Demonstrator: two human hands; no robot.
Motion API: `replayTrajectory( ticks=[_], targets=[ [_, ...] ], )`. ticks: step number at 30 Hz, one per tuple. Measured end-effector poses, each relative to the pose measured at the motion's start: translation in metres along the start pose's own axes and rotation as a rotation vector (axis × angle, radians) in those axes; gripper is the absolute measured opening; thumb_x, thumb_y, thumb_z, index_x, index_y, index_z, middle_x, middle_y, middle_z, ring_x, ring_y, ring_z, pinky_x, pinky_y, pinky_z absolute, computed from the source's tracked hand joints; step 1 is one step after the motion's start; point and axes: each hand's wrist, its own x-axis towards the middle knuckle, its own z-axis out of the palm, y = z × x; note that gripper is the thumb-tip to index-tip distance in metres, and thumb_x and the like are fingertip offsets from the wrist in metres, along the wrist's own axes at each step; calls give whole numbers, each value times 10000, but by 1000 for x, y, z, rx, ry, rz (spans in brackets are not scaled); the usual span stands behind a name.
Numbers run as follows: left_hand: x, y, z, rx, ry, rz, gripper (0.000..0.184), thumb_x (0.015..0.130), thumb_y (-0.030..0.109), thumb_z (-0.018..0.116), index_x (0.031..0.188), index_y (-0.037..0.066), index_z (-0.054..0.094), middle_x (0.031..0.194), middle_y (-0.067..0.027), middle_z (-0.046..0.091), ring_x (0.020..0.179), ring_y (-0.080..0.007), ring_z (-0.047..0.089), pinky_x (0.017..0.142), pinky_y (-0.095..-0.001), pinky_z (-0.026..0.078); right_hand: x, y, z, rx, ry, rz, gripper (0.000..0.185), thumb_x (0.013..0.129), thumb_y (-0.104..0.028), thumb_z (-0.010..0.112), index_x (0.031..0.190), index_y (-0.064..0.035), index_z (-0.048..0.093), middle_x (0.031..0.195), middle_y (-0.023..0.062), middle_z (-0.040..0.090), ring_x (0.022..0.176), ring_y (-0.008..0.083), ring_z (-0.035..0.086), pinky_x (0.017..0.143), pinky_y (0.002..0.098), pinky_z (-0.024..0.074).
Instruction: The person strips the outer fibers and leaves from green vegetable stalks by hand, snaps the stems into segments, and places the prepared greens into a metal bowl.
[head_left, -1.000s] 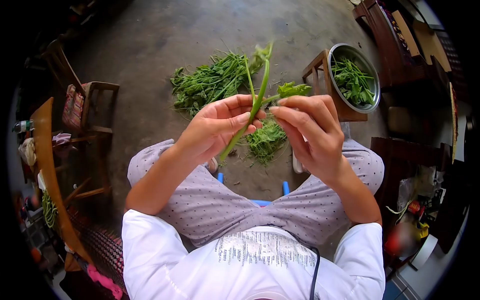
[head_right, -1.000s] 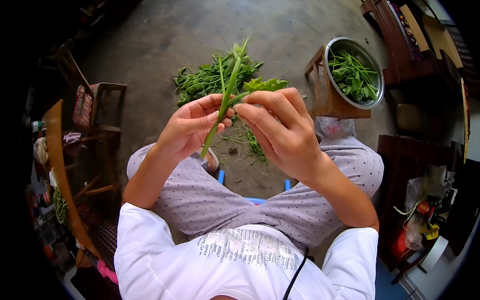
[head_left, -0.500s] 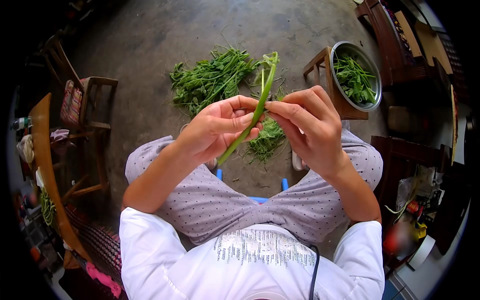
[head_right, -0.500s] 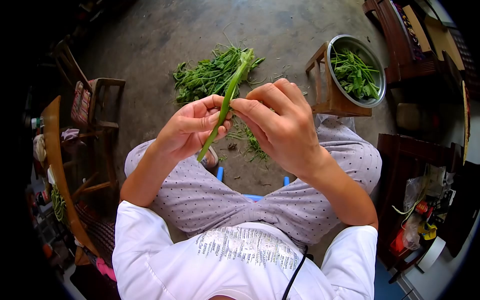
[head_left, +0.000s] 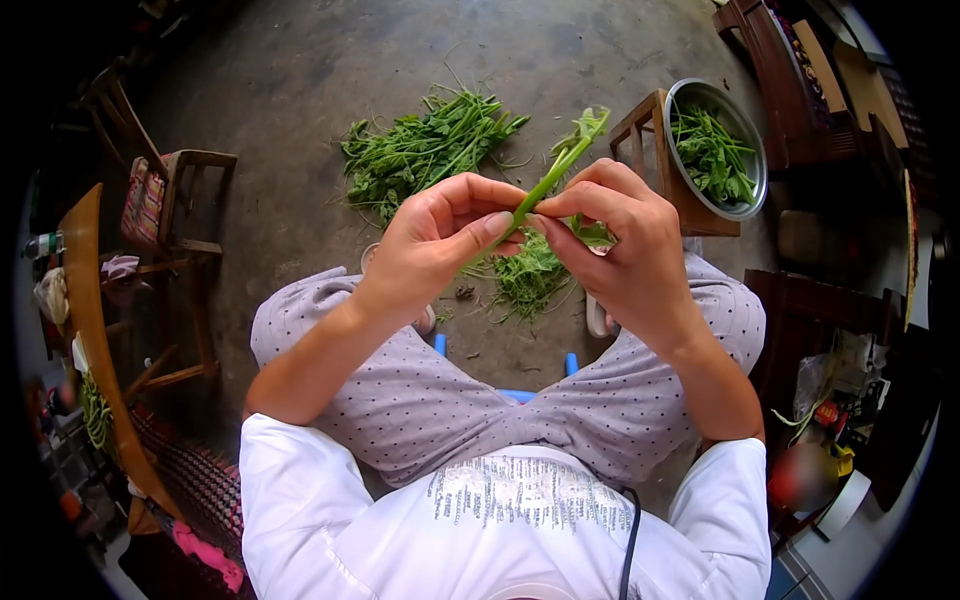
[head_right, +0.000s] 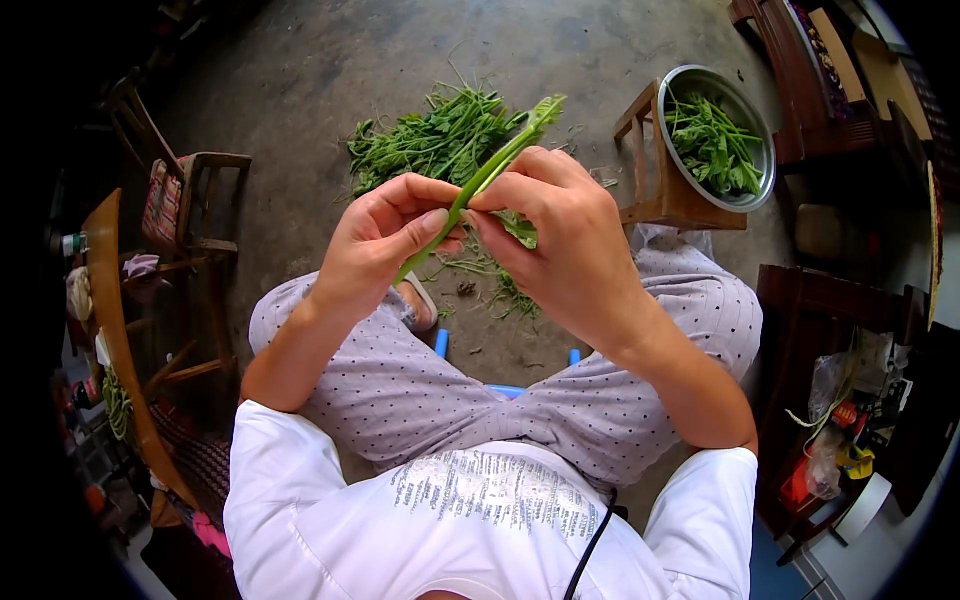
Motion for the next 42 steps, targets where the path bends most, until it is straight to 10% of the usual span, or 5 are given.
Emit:
replayTrajectory(
  ticks=[26, 39, 42],
  targets=[
    [-1, 7, -3, 53, 4, 54, 276, 926, 117, 572, 1158, -25, 529, 1065, -86, 621, 951, -132, 608, 832, -283, 512, 2, 13, -9, 562, -37, 424, 128, 863, -80, 653, 935, 25, 654, 763, -16, 582, 653, 29, 499, 563, 180, 392],
    [-3, 10, -17, 18, 41, 153, 294, 930, 27, 520, 1216, -41, 523, 1075, -88, 620, 935, -129, 586, 825, -271, 484, -1, 57, -84, 856, 208, 478, 199, 916, -103, 577, 1073, 21, 571, 910, 33, 598, 764, 85, 560, 695, 187, 436],
    [-4, 11, -21, -92, -2, 138, 290, 925, 45, 542, 1206, -27, 534, 1083, -82, 621, 941, -118, 582, 823, -260, 480, -3, 36, -84, 742, -28, 479, 154, 881, -18, 564, 1033, 4, 569, 902, 38, 604, 805, 92, 582, 734, 225, 482]
  ],
)
